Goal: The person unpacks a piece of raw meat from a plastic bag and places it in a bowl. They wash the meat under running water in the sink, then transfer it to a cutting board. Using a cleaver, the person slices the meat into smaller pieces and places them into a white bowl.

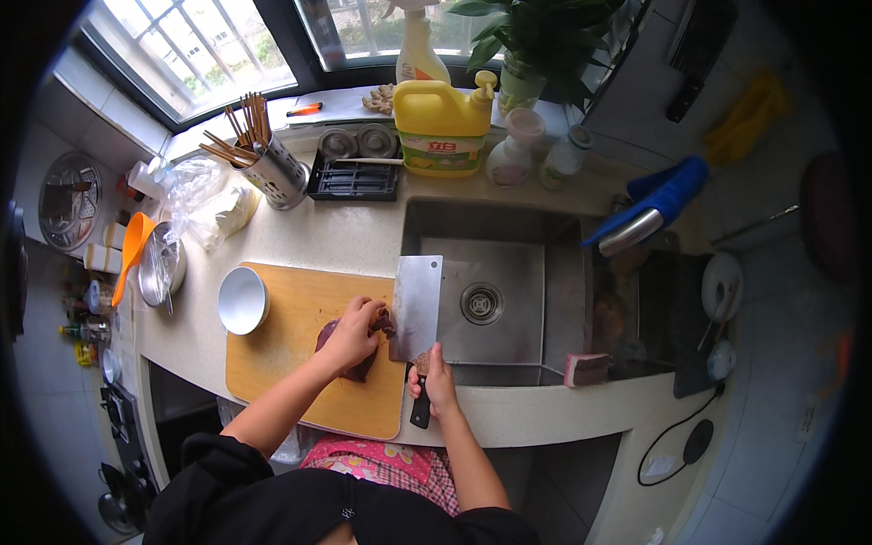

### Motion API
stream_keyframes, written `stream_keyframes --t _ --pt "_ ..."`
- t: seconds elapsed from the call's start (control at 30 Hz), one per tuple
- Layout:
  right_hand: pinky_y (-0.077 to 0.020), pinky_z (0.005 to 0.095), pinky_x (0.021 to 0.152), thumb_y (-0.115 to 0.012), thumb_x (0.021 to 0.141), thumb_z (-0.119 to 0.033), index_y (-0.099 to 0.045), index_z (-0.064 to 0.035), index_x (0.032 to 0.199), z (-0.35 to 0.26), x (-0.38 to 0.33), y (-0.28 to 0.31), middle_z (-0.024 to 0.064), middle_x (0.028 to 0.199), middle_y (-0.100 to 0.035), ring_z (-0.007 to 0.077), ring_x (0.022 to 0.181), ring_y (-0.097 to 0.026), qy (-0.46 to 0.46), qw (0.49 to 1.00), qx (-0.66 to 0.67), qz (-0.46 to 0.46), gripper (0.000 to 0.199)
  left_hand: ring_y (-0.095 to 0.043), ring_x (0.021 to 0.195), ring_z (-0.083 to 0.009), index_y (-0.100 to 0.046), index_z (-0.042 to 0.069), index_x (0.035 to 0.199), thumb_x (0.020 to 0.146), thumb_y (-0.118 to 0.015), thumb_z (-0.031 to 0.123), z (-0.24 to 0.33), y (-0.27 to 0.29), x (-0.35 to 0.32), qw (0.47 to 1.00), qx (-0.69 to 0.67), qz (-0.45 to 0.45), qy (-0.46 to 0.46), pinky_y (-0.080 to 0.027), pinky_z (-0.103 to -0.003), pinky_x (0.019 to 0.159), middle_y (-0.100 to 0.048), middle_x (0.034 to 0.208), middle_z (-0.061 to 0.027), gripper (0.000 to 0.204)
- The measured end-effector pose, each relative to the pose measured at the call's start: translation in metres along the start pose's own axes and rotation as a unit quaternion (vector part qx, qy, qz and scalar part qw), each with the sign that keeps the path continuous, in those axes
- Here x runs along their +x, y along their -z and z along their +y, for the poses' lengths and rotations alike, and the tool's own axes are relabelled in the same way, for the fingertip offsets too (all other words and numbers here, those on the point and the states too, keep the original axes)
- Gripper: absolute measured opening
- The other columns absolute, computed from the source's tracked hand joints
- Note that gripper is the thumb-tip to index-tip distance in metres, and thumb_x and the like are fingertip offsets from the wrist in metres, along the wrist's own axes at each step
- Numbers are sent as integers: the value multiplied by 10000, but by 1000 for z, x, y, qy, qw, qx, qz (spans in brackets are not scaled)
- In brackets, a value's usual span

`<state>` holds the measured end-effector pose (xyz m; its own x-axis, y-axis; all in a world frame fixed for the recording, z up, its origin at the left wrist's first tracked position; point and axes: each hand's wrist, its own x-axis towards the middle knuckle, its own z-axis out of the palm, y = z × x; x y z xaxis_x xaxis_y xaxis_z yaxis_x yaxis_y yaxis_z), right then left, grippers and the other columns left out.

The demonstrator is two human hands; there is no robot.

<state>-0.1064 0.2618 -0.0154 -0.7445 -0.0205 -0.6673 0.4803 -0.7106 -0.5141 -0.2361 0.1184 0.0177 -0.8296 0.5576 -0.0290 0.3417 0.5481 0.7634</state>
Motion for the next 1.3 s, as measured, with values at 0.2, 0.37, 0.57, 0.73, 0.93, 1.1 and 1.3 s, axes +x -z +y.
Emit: stream_keyframes --t 0.2,0.37,0.57,0.73,0.93,1.1,1.3 --pt "-326 250 374 -272 934 -617 -419 -62 621 -4 12 -13 27 503 -398 120 376 -378 -12 1000 -11 2 653 -576 855 -293 -550 -1 1068 690 -591 -45 -11 -7 4 996 -56 -40 47 -502 -342 762 -505 1004 -171 383" --pt "-321 250 373 -255 938 -614 -417 -62 601 -15 6 -23 27 491 -393 117 371 -371 -23 999 -16 -30 666 -575 750 -181 -580 -15 1065 696 -667 27 7 7 -3 995 -87 -10 36 -501 -284 689 -524 928 -111 382" --pt "-340 255 362 -237 951 -590 -432 -69 601 -49 -14 -93 30 499 -425 114 366 -393 -24 989 -73 -127 657 -583 700 -173 -608 -12 994 696 -671 39 37 69 -19 992 -48 113 15 -506 -278 669 -558 949 -112 309" --pt "-343 252 379 -269 952 -581 -438 -55 619 -40 2 -169 34 516 -430 121 380 -390 -43 977 -94 -185 645 -568 646 -146 -621 -21 874 702 -624 -11 20 146 -32 979 32 198 48 -483 -257 609 -573 830 -93 172" --pt "-329 261 384 -306 953 -564 -426 -57 801 -22 16 -192 52 581 -458 132 397 -384 -119 974 -78 -178 543 -620 789 -193 -641 -16 952 726 -611 -19 -69 198 -53 968 95 167 159 -518 -285 718 -622 901 -119 228" --pt "-352 250 392 -320 959 -544 -435 -64 695 -35 7 -159 44 571 -463 113 413 -415 -115 971 -55 -200 560 -636 893 -244 -629 -19 1004 762 -564 -58 -88 196 -60 972 94 149 154 -524 -312 790 -645 959 -135 254" --pt "-325 227 414 -492 962 -210 -411 -56 853 -74 -31 -111 16 619 -424 73 452 -377 -56 977 -62 -198 205 -629 805 -274 -608 -18 950 779 -621 6 -10 134 -66 982 -20 172 74 -521 -321 710 -622 897 -158 173"
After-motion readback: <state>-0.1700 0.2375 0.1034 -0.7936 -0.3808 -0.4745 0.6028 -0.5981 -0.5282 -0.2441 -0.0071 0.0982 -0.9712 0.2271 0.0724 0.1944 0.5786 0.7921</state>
